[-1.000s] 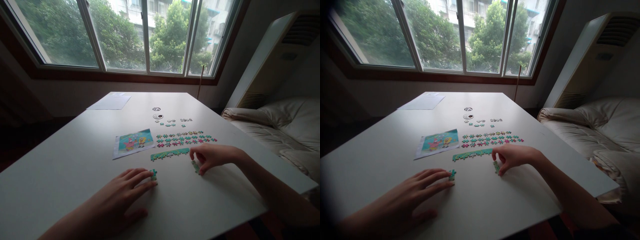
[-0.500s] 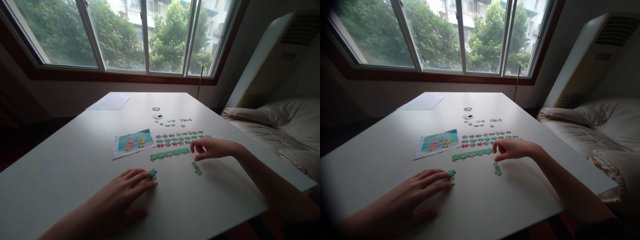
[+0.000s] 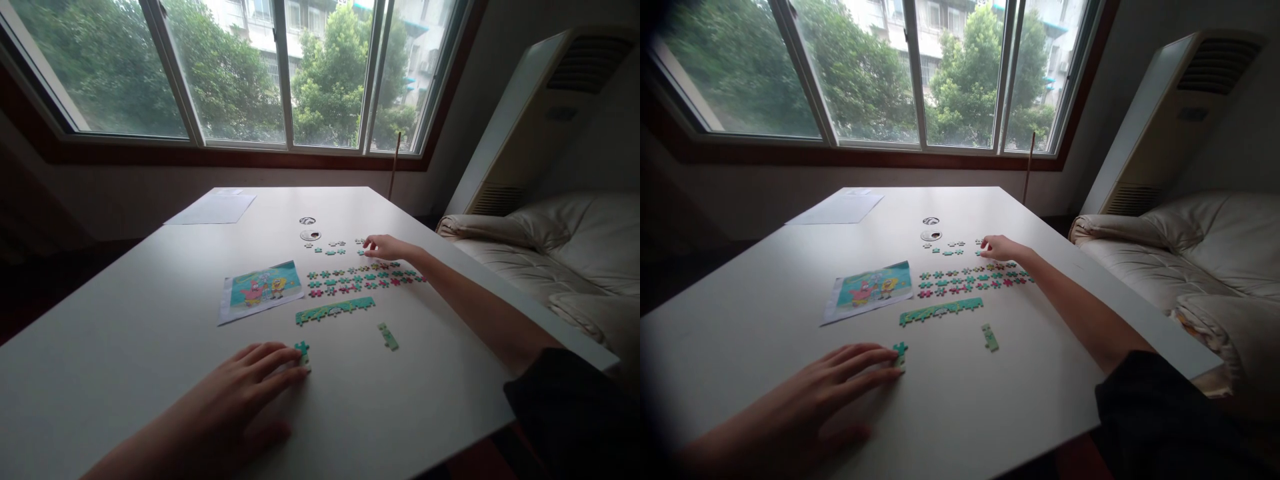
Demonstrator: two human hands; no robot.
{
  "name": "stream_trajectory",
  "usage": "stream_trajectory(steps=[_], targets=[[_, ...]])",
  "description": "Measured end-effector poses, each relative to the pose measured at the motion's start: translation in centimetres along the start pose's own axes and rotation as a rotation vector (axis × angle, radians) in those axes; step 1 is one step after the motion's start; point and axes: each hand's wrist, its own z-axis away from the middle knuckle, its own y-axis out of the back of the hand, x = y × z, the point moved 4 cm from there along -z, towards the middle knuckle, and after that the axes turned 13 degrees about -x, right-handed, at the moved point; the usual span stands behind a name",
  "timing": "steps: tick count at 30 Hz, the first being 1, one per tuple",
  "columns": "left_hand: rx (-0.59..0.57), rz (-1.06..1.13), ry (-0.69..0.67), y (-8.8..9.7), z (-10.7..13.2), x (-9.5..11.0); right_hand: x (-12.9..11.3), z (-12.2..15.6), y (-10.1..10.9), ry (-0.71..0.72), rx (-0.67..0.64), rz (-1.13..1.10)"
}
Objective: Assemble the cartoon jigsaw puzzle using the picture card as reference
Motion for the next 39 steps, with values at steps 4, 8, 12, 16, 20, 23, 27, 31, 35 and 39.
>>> stream_trajectory(steps=[4,8,12,16,20,23,27,31,35,39], targets=[[0.032,0.010,-0.019,0.2,0.0,0.1,0.2,-2.2,-0.4,-0.070,0.000,-0.015],[0.015,0.001,-0.022,0.3,-0.1,0.2,0.3,-3.2,-0.6,-0.096,-0.042,-0.064],[0.025,0.008,-0.022,0.4,-0.1,0.2,0.4,-3.3,-0.6,-0.104,-0.107,-0.136],[0.034,0.018,-0.026,0.4,0.0,0.2,0.6,-3.1,-0.6,-0.096,-0.149,-0.210],[0.027,0.013,-0.022,0.4,0.0,0.2,1.2,-3.2,-0.7,-0.125,-0.185,-0.255],[0.017,-0.005,-0.014,0.3,0.0,0.1,1.7,-3.2,-0.8,-0.136,-0.216,-0.283],[0.019,-0.008,-0.012,0.2,0.0,0.1,1.7,-2.9,-0.9,-0.121,-0.212,-0.324],[0.000,0.006,-0.002,0.1,-0.1,0.1,1.2,-2.2,-1.0,-0.072,-0.142,-0.352],[0.007,0.007,-0.014,0.2,-0.1,0.2,0.3,-1.3,-1.0,0.000,-0.045,-0.346],[0.015,0.004,-0.025,0.2,0.0,0.1,-2.2,-0.2,-0.6,0.120,0.012,-0.341]])
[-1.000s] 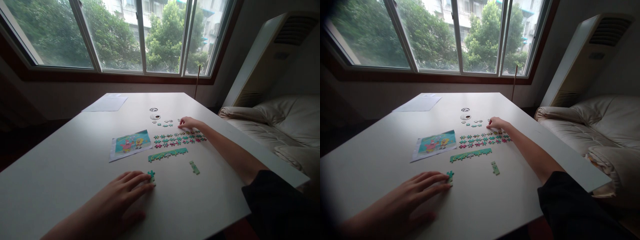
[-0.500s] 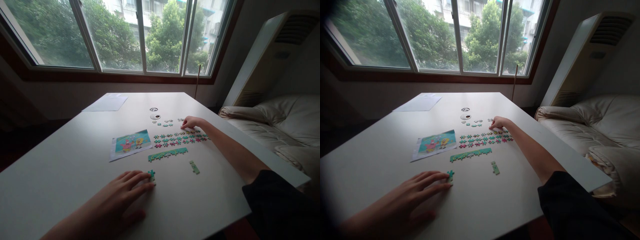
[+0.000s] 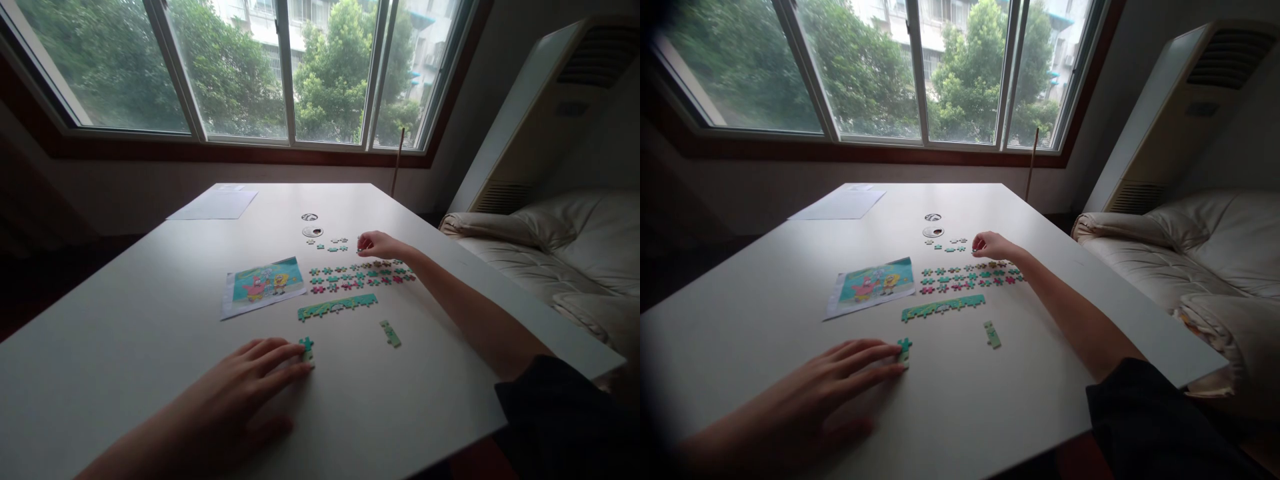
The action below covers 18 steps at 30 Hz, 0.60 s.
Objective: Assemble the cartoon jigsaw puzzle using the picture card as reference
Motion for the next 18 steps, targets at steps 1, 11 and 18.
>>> stream_trajectory(steps=[1,11,18], targets=[[-0.007,-0.002,0.001,-0.1,0.0,0.0,-1.1,0.3,-0.3,0.046,-0.012,-0.012],[-0.019,0.029,-0.020,0.3,-0.3,0.4,-12.8,4.5,-8.1,0.494,-0.518,-0.155],[-0.030,0.031,-0.035,0.5,-0.4,0.8,-13.5,5.0,-10.7,0.515,-0.550,-0.076]])
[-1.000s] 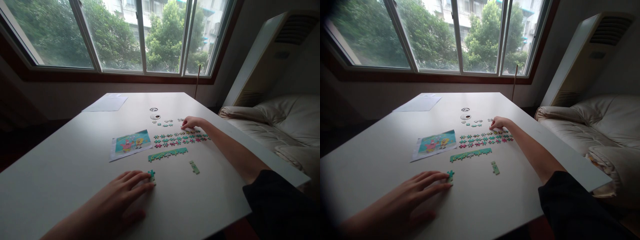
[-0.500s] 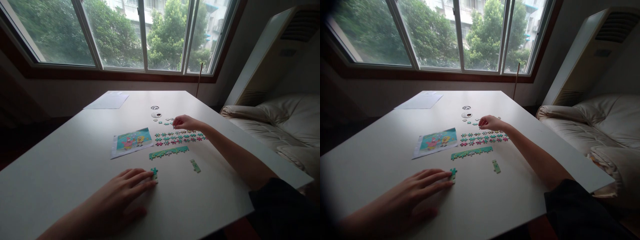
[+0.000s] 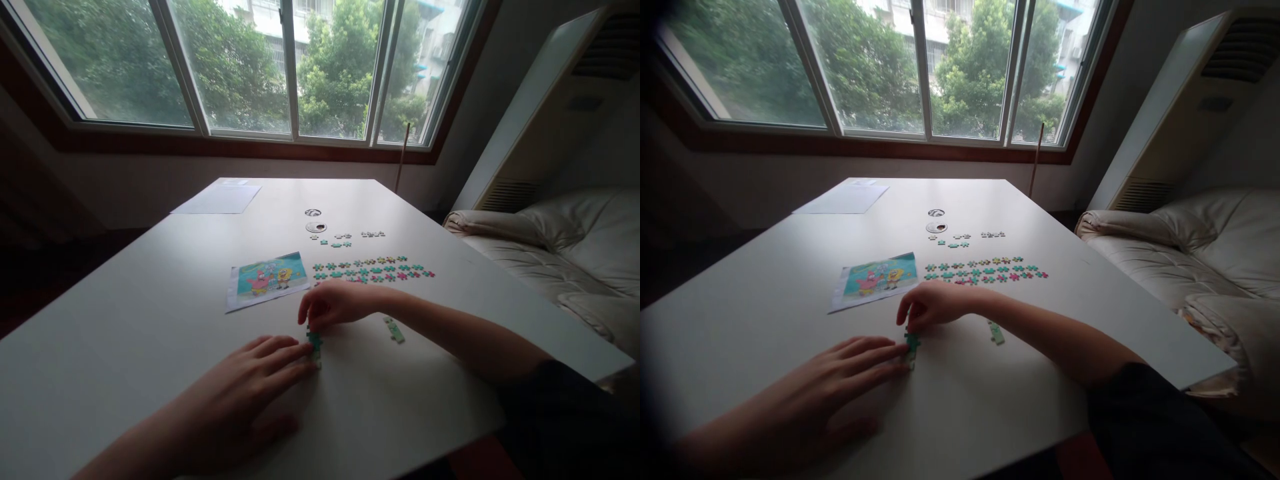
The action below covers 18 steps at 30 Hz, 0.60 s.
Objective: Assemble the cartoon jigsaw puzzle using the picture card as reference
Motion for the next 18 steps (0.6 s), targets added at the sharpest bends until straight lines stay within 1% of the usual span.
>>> stream_trajectory(steps=[3,7,11,18], targets=[[-0.014,-0.009,0.007,-0.1,0.1,0.0,-0.2,0.1,-0.1,0.000,0.024,0.060],[-0.024,-0.029,0.012,-0.3,0.0,-0.1,-0.9,0.4,-0.3,0.021,0.067,0.200],[-0.032,-0.047,0.015,-0.5,0.0,-0.2,-1.6,0.5,-0.6,0.036,0.078,0.308],[-0.015,-0.049,0.007,-0.4,0.0,-0.2,-2.2,0.7,-0.7,0.045,0.062,0.376]])
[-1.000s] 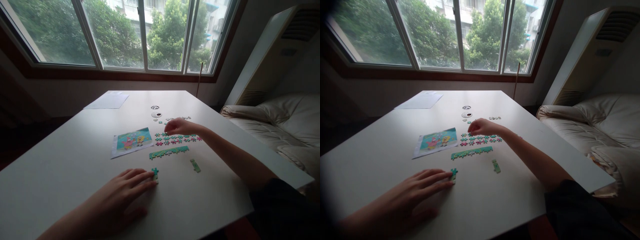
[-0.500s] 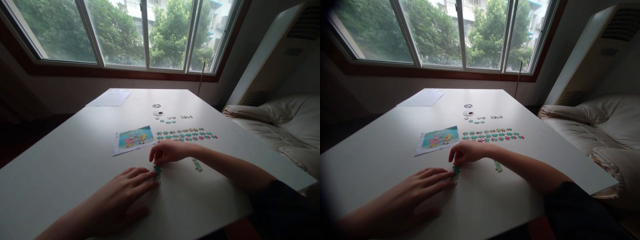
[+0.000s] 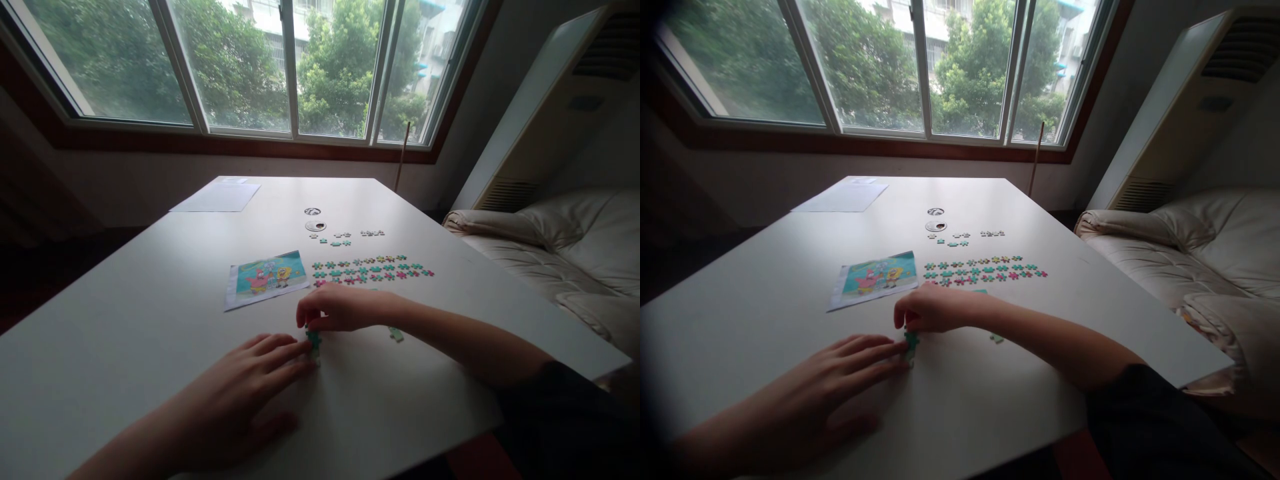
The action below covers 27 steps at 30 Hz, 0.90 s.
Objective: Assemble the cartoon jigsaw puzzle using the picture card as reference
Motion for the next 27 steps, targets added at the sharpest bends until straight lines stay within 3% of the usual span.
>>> stream_trajectory(steps=[8,16,22,27], targets=[[0.015,-0.003,-0.009,0.2,-0.1,0.1,-0.6,0.5,0.4,-0.045,0.062,0.120],[0.039,-0.033,0.014,-0.2,0.0,-0.3,0.9,4.6,2.6,-0.236,0.027,0.082],[0.027,-0.031,0.006,-0.3,0.0,-0.3,2.0,6.8,1.6,-0.286,0.026,0.075],[-0.001,0.008,-0.008,-0.1,-0.1,0.0,1.2,5.4,0.3,-0.232,0.002,0.031]])
